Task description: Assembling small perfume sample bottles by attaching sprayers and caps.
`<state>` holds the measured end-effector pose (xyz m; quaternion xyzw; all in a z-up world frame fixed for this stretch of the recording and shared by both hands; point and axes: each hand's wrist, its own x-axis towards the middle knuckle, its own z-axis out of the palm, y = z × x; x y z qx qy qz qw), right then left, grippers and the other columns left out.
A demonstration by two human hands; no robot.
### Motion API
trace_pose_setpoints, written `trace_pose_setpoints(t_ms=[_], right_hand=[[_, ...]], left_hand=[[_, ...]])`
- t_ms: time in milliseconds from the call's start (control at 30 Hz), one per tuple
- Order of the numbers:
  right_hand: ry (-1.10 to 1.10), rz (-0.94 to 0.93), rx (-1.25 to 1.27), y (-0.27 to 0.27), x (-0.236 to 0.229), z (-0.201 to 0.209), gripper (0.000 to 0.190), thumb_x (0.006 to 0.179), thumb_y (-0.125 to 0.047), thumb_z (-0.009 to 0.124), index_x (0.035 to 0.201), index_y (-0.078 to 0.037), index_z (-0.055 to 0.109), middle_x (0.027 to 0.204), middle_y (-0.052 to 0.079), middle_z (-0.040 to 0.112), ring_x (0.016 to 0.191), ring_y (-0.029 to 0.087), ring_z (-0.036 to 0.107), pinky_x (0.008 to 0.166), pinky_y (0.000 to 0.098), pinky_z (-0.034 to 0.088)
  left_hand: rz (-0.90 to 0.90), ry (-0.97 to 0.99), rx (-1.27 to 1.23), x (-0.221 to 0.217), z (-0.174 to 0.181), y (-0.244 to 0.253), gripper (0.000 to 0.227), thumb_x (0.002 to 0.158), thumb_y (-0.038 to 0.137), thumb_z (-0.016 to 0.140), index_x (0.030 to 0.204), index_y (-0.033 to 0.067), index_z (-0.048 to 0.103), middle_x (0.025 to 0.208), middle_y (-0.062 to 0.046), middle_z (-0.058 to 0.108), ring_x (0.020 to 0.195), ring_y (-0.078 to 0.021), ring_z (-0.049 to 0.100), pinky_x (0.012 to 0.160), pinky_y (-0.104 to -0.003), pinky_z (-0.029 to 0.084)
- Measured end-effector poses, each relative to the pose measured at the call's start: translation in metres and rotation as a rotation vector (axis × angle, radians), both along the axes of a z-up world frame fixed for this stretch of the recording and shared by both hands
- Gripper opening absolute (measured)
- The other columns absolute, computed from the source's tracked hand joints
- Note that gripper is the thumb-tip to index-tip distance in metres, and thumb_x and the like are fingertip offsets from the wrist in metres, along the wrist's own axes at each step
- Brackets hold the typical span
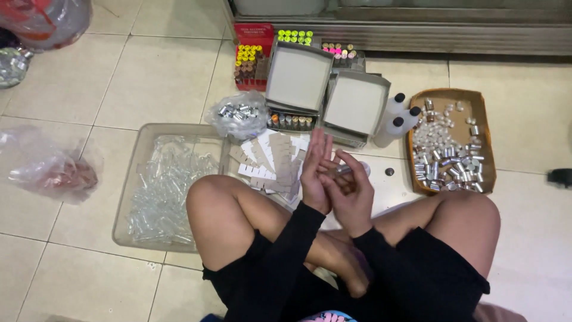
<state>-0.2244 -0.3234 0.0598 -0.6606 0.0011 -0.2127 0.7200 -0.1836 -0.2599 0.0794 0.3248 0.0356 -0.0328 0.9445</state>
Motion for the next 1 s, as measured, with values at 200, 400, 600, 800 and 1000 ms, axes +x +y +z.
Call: trace_pose_setpoints(t_ms=[200,400,600,800,1000], right_hand=[[-0.013,-0.064,0.128,-0.059,0.004,0.092,0.067,0.097,0.006,0.069,0.155,-0.009,0.039,0.121,0.033,0.067,0.113,0.038,0.071,0.095,0.0382,0.064],[-0.019,0.032,0.024,-0.014,-0.003,0.038,0.074,0.073,0.015,0.082,0.140,-0.001,0.055,0.130,0.025,0.068,0.112,0.035,0.072,0.090,0.0370,0.064],[-0.245,-0.191,-0.057,-0.059,0.001,0.091,0.066,0.099,0.008,0.066,0.155,-0.002,0.032,0.127,0.039,0.060,0.116,0.047,0.067,0.102,0.0503,0.060],[-0.038,-0.003,0.038,-0.032,-0.024,0.037,0.079,0.076,0.013,0.079,0.147,0.000,0.047,0.114,0.031,0.072,0.104,0.033,0.073,0.088,0.0406,0.064],[-0.199,-0.513,-0.294,-0.043,-0.027,0.040,0.080,0.084,-0.002,0.086,0.149,0.002,0.038,0.139,0.035,0.054,0.121,0.040,0.064,0.096,0.0416,0.059]], left_hand=[[0.031,0.081,-0.076,0.000,-0.034,0.033,0.078,0.104,0.055,0.039,0.166,0.0168,0.010,0.173,-0.009,0.006,0.159,-0.0319,0.007,0.127,-0.050,0.011],[-0.005,-0.124,-0.009,-0.002,0.036,-0.008,0.083,0.101,0.052,0.049,0.164,0.0106,0.016,0.172,-0.018,0.008,0.157,-0.0359,0.011,0.126,-0.055,0.012],[0.052,-0.093,0.029,0.004,0.006,0.030,0.082,0.103,0.055,0.039,0.165,0.0102,0.008,0.173,-0.014,0.002,0.158,-0.0355,0.005,0.126,-0.055,0.007],[-0.116,-0.147,0.028,-0.027,0.024,-0.007,0.090,0.099,0.050,0.050,0.164,0.0057,0.006,0.171,-0.022,0.000,0.155,-0.0430,0.005,0.124,-0.060,0.010],[-0.037,-0.100,-0.029,-0.014,-0.009,0.012,0.092,0.099,0.062,0.042,0.164,0.0083,0.004,0.171,-0.019,0.000,0.157,-0.0388,0.006,0.125,-0.057,0.009]])
